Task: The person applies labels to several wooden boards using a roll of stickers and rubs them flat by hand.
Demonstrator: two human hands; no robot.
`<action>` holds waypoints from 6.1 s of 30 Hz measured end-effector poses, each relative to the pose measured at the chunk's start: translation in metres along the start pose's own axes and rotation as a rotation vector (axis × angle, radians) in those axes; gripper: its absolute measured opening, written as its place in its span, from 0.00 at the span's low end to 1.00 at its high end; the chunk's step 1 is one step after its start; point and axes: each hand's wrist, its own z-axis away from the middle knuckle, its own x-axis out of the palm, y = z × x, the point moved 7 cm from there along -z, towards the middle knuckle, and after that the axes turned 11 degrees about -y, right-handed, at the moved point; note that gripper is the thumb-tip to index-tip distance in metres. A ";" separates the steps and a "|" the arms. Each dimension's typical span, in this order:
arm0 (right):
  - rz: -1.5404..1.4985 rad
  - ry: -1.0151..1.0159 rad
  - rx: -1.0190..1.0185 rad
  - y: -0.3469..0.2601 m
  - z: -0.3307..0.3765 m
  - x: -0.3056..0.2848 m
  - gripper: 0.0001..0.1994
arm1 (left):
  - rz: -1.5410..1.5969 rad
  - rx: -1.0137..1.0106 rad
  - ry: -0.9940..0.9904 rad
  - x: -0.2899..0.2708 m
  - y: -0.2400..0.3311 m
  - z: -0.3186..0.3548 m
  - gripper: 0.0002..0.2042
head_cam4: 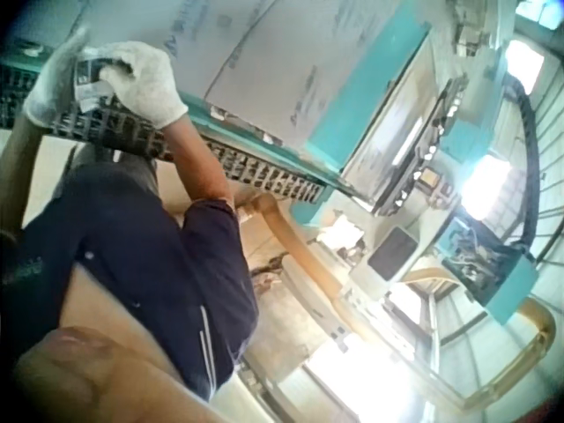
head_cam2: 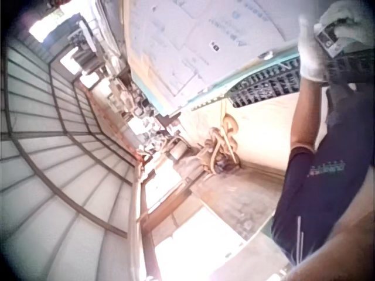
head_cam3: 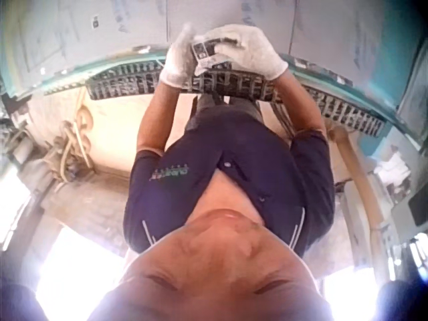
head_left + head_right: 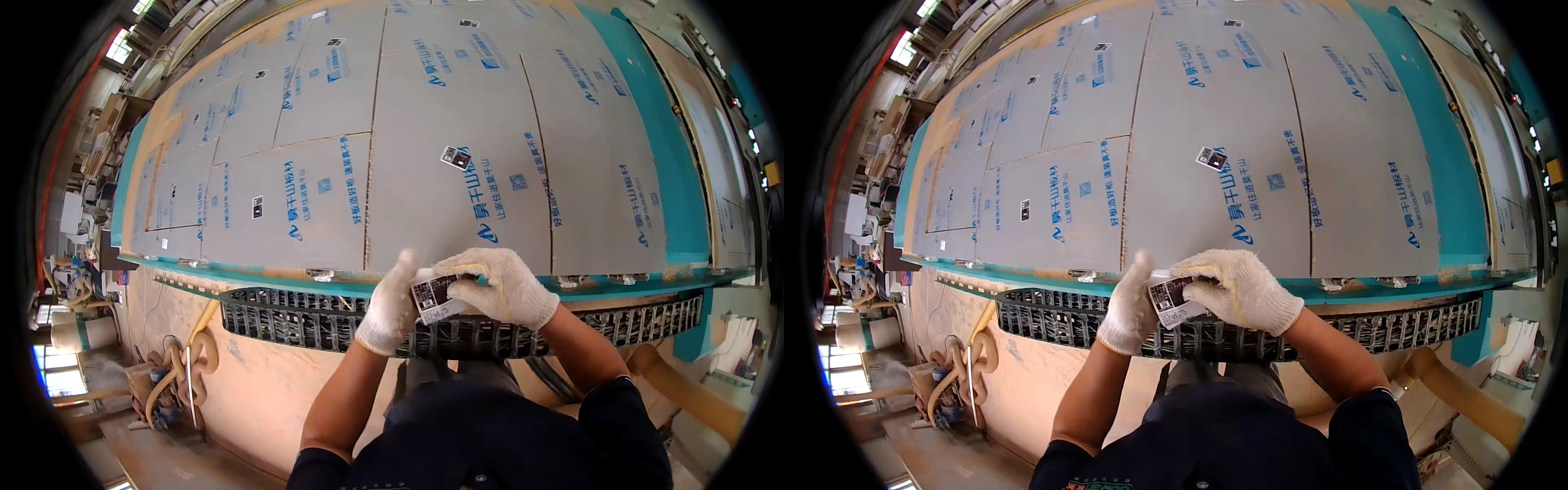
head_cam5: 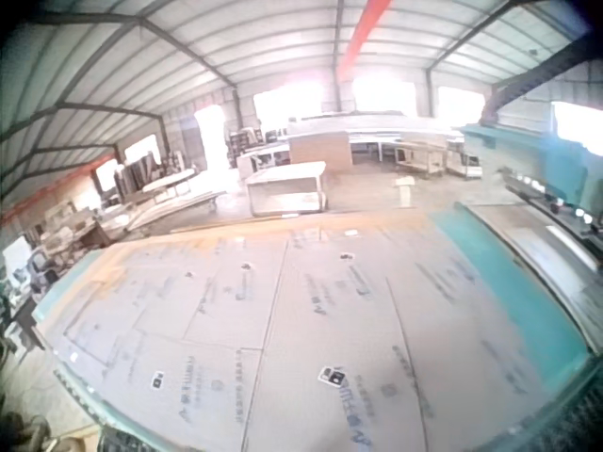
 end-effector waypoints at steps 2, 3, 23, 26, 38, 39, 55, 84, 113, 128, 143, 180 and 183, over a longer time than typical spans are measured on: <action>0.028 -0.002 0.028 -0.002 0.007 -0.010 0.12 | -0.454 -0.019 0.046 -0.002 0.007 -0.013 0.22; 0.052 0.047 0.015 0.001 0.012 -0.014 0.11 | -0.681 -0.028 0.067 0.000 0.008 -0.018 0.20; -0.228 0.278 0.113 0.048 0.074 -0.070 0.10 | -0.875 0.067 0.020 0.073 -0.024 -0.079 0.17; -0.266 0.258 0.130 0.051 0.078 -0.072 0.09 | -1.067 0.143 -0.068 0.085 -0.027 -0.085 0.18; -0.065 0.292 0.189 0.076 0.088 -0.078 0.07 | -0.968 -0.015 0.265 0.058 -0.049 -0.104 0.22; -0.036 0.287 0.206 0.079 0.089 -0.078 0.07 | -0.924 -0.045 0.279 0.058 -0.050 -0.107 0.22; -0.859 0.911 0.056 0.253 0.079 -0.179 0.04 | -0.191 -0.028 0.189 0.054 -0.033 -0.138 0.25; 0.562 0.793 0.698 0.300 0.138 -0.301 0.12 | -0.220 -0.039 0.238 0.040 -0.038 -0.114 0.20; 0.189 0.289 0.309 0.103 0.020 -0.005 0.23 | -0.208 0.431 0.253 -0.112 0.026 0.172 0.16; -0.288 -0.352 -0.072 -0.239 -0.174 0.521 0.14 | -0.777 0.860 0.393 -0.282 0.108 0.489 0.19; -0.547 0.159 -0.045 -0.298 -0.314 0.708 0.07 | -1.054 0.456 0.663 -0.536 0.248 0.657 0.23; -0.143 -1.293 -0.462 -0.646 -0.757 1.248 0.11 | -0.183 1.002 1.084 -0.929 0.480 1.087 0.33; 0.119 -1.367 -0.856 -0.667 -0.741 1.280 0.11 | -0.181 0.996 1.038 -0.939 0.473 1.077 0.34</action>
